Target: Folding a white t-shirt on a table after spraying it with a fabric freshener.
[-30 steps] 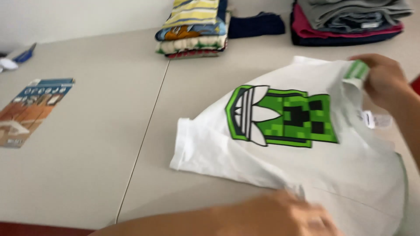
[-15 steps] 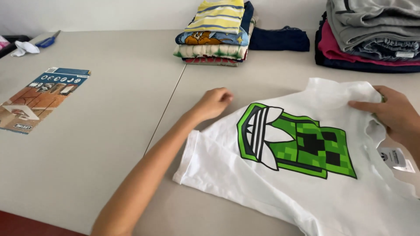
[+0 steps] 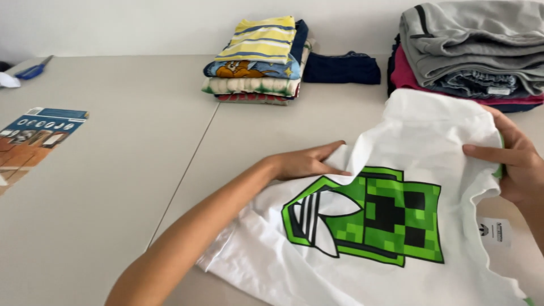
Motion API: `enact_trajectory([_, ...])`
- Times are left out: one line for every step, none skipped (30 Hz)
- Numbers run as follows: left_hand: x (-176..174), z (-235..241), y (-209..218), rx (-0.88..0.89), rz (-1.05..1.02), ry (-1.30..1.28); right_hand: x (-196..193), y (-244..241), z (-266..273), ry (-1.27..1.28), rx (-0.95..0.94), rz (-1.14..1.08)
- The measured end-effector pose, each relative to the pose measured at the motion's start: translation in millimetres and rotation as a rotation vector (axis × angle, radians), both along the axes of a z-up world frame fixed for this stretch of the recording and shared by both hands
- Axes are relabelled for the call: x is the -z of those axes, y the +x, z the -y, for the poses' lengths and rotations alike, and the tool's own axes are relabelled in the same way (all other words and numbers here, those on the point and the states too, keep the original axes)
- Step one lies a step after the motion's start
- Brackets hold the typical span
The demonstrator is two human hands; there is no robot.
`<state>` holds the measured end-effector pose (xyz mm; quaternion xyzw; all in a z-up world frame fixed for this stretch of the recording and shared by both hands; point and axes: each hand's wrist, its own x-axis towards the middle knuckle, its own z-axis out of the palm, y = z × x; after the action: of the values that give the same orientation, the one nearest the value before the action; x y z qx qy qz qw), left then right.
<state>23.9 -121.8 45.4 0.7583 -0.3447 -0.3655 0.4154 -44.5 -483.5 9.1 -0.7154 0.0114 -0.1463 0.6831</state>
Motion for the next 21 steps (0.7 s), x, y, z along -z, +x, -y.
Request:
enact_trajectory([-1.7, -2.4, 9.7, 0.008, -0.004, -0.001, -1.5, -0.3, 2.3, -0.001, 0.008, -0.004])
enact_trajectory([-2.1, -5.0, 18.2, -0.015, 0.028, -0.092, -1.7, -1.9, 4.3, 0.005, 0.041, -0.010])
enact_trajectory([-2.4, -7.9, 26.4, -0.038, 0.059, -0.184, -1.9, -3.8, 5.8, 0.012, 0.074, -0.017])
enact_trajectory([-5.7, -14.6, 40.0, -0.035, 0.050, -0.186, -3.4, -3.8, 2.5, 0.009, 0.078, -0.025])
enact_trajectory([-9.1, -21.4, 53.3, -0.065, 0.398, -0.134, -5.1, -4.2, -1.1, 0.003, 0.111, -0.130])
enact_trajectory([-15.1, -27.8, 68.2, -0.093, 0.757, -0.077, -7.5, -3.3, -4.7, 0.001, 0.145, -0.224])
enact_trajectory([-22.2, -30.0, 64.5, -0.088, 0.759, -0.080, -10.0, -2.8, -12.8, 0.001, 0.151, -0.222])
enact_trajectory([-29.5, -32.2, 60.7, -0.231, 0.958, 0.011, -13.0, -2.5, -20.8, 0.000, 0.193, -0.299])
enact_trajectory([-37.0, -34.5, 56.6, -0.376, 1.155, 0.103, -16.4, -2.3, -28.8, -0.001, 0.235, -0.377])
enact_trajectory([-22.1, -38.7, 66.4, -0.369, 1.156, 0.096, -22.8, -6.8, -39.8, 0.000, 0.244, -0.375])
enact_trajectory([-7.1, -42.6, 75.9, -0.441, 1.328, 0.143, -29.1, -11.4, -50.6, -0.054, 0.302, -0.439])
enact_trajectory([8.5, -46.2, 85.2, -0.512, 1.499, 0.190, -34.6, -16.4, -61.6, -0.107, 0.360, -0.503])
enact_trajectory([16.3, -46.7, 83.0, -0.505, 1.500, 0.181, -38.7, -18.8, -66.1, -0.105, 0.370, -0.503])
enact_trajectory([23.7, -46.8, 80.9, -0.502, 1.199, 0.342, -42.6, -21.8, -70.5, -0.174, 0.376, -0.551])
enact_trajectory([31.1, -47.1, 78.7, -0.489, 0.894, 0.491, -46.6, -24.9, -75.0, -0.241, 0.381, -0.599])
enact_trajectory([31.4, -46.1, 78.0, -0.484, 0.897, 0.486, -46.7, -24.5, -73.9, -0.240, 0.388, -0.597])
enact_trajectory([31.9, -45.7, 77.1, -0.483, 0.826, 0.547, -46.7, -24.4, -73.4, -0.191, 0.363, -0.560])
enact_trajectory([34.2, -49.3, 73.8, -0.489, 0.746, 0.612, -45.8, -22.7, -75.1, -0.146, 0.328, -0.526])
enact_trajectory([43.6, -51.7, 80.4, -0.493, 0.743, 0.613, -41.6, -22.0, -72.4, -0.149, 0.324, -0.528])
enact_trajectory([48.4, -54.5, 90.5, -0.618, 0.641, 0.464, -38.4, -19.1, -70.2, -0.170, 0.344, -0.489])
enact_trajectory([52.4, -57.0, 101.0, -0.735, 0.536, 0.312, -35.8, -15.8, -67.7, -0.190, 0.364, -0.450])
